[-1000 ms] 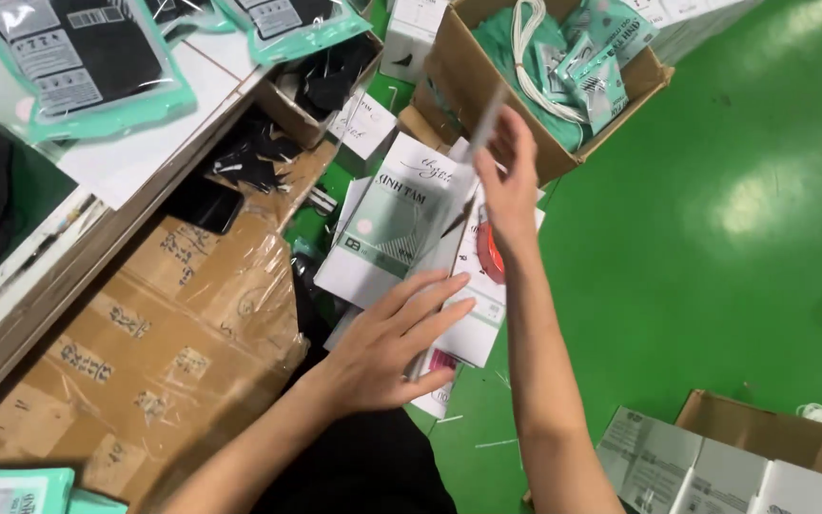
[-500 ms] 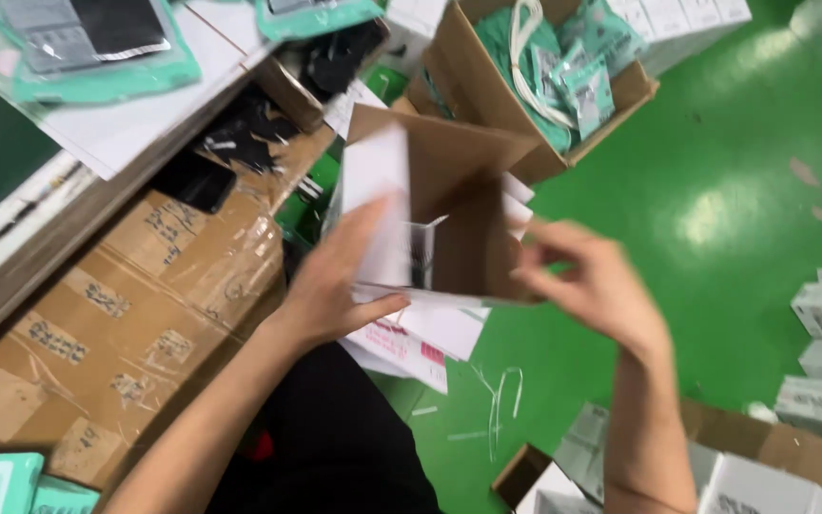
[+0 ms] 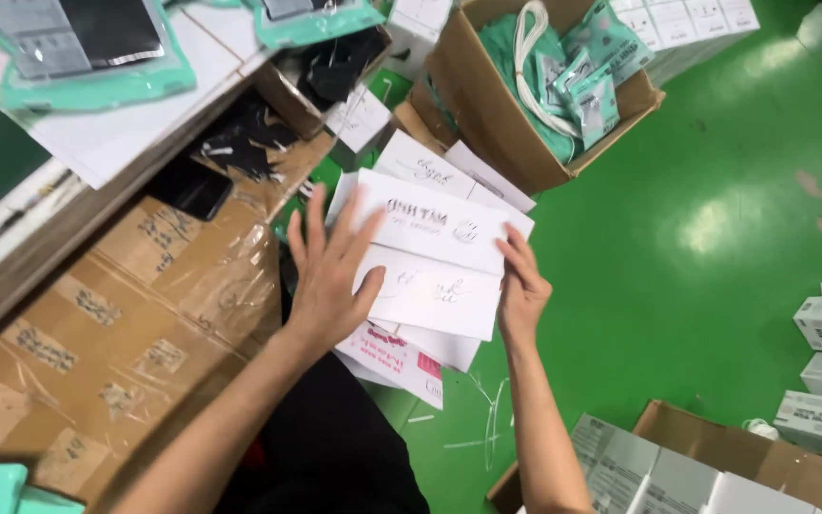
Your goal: Packaging face masks into individual plastic bags and then into cardboard boxes.
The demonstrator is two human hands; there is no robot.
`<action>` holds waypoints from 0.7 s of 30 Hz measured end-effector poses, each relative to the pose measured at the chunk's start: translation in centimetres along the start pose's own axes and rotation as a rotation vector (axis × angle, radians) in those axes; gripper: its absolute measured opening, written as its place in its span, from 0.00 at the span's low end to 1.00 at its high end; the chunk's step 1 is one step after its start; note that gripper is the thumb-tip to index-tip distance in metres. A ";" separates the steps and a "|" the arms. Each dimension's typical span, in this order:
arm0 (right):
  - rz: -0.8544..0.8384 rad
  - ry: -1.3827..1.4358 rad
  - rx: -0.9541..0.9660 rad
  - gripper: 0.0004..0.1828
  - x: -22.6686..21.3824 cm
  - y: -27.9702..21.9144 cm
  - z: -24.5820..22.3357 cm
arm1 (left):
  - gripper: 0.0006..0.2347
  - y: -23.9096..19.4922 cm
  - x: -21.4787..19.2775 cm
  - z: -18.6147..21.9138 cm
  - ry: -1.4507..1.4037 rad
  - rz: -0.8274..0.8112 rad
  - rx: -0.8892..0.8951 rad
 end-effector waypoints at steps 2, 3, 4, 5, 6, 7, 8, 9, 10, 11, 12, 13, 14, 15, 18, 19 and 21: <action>0.060 -0.084 0.040 0.17 -0.5 -0.2 1.7 | 0.25 -0.9 0.7 -0.2 0.073 -0.088 0.000; 0.141 -0.163 0.052 0.19 -1.0 0.2 2.3 | 0.24 -0.8 1.3 -0.3 0.148 -0.165 0.031; 0.146 -0.162 0.052 0.19 -0.4 -0.2 2.9 | 0.24 -0.8 1.5 -0.5 0.147 -0.167 0.037; 0.054 -0.534 -0.054 0.16 1.0 0.0 2.3 | 0.23 -0.7 1.7 -0.7 0.132 -0.157 0.053; -0.040 -0.905 -0.160 0.14 2.8 0.1 2.2 | 0.23 -0.5 1.9 -0.9 0.117 -0.146 0.069; -0.048 -0.910 -0.155 0.14 2.1 0.5 3.8 | 0.23 -0.5 1.8 -0.7 0.111 -0.150 0.061; -0.025 -0.476 0.102 0.18 0.2 1.1 7.5 | 0.22 -0.5 1.6 -0.3 0.123 -0.144 0.069; -0.001 -0.030 0.349 0.24 -0.4 1.0 11.4 | 0.21 -0.5 1.3 0.0 0.138 -0.141 0.079; -0.002 -0.030 0.357 0.24 -2.7 1.5 11.9 | 0.21 -0.9 1.3 0.0 0.137 -0.147 0.074; -0.079 -0.110 0.287 0.22 -4.5 3.4 11.7 | 0.21 -0.7 1.2 0.0 0.159 -0.137 0.084; -0.154 -0.189 0.215 0.21 -6.2 5.2 11.5 | 0.21 -0.6 1.2 0.0 0.182 -0.126 0.094; -0.158 -0.193 0.210 0.21 -5.9 6.5 5.3 | 0.21 -0.1 1.1 -0.1 0.181 -0.120 0.091; -0.175 0.098 0.114 0.21 -5.5 7.5 -1.8 | 0.21 0.3 1.1 -0.1 0.193 -0.111 0.096; -0.181 0.386 0.041 0.21 -5.9 6.7 -9.0 | 0.21 0.0 1.3 0.0 0.195 -0.125 0.096; -0.255 0.515 0.022 0.22 -5.6 7.4 -14.8 | 0.21 -0.6 1.7 0.1 0.206 -0.145 0.100; -0.259 0.512 0.016 0.22 -5.3 7.6 -14.2 | 0.21 -0.4 1.8 0.0 0.206 -0.137 0.100; -0.307 0.548 0.007 0.19 -4.2 7.6 -13.3 | 0.21 -0.4 1.7 -0.2 0.223 -0.133 0.106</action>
Point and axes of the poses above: each hand's wrist, its own y-axis towards the middle knuckle, its own x-axis out of the palm, z = x × y, the point moved 8 cm from there along y, towards the middle knuckle, and after that the axes turned 6 degrees about -z, right-handed, at the moved point
